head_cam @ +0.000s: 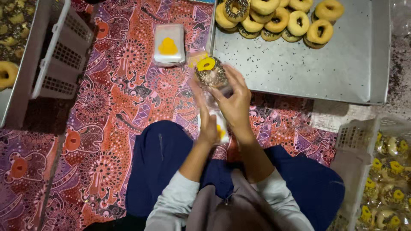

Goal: The person sits on the floor and repeatedly picks up donuts from a metal tray, places them into clear plastic bags, and sets the packaged donuts into a white basket. The person handles donuts one at a time, sealing each bag before moving to the next.

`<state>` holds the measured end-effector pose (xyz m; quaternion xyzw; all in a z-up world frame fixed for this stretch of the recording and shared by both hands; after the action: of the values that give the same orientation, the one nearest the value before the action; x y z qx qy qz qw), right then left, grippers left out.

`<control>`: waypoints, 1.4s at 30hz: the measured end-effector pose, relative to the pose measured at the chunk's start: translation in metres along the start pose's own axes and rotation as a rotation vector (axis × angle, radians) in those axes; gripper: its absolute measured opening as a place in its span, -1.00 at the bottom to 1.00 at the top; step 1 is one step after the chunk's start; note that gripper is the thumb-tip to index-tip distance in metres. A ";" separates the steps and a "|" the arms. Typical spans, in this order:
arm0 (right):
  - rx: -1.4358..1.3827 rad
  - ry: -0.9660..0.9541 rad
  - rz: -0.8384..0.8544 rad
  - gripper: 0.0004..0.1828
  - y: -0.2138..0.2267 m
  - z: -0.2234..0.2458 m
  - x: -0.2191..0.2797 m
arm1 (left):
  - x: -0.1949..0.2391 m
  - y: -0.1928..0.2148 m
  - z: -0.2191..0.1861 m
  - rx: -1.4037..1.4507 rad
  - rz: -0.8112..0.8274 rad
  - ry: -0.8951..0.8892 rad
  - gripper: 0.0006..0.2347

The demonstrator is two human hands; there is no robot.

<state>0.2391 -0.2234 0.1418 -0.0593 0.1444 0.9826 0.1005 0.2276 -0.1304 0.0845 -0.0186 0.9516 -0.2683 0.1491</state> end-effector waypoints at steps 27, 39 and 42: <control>0.223 0.560 0.468 -0.61 -0.097 0.028 0.106 | 0.111 0.153 -0.096 -0.990 -0.132 0.149 -0.84; -0.592 -0.545 0.773 -0.60 -0.123 -0.141 0.170 | 0.119 0.151 -0.111 -1.002 -0.355 -0.139 -0.64; -0.611 -0.611 0.798 -0.61 -0.143 -0.152 0.172 | 0.123 0.202 -0.075 -0.444 -0.503 0.354 -0.61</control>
<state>0.1158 -0.1030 -0.0673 0.2591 -0.1696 0.9141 -0.2617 0.0971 0.0662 0.0070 -0.2368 0.9633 -0.0827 -0.0959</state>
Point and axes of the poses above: each hand's wrist, its own x-axis away from the middle knuckle, its own y-axis out of the back of the hand, z = x × y, the point moved 6 cm from there along -x, towards the middle knuckle, and after that the axes turned 5 degrees about -y, right-handed, at the moved point
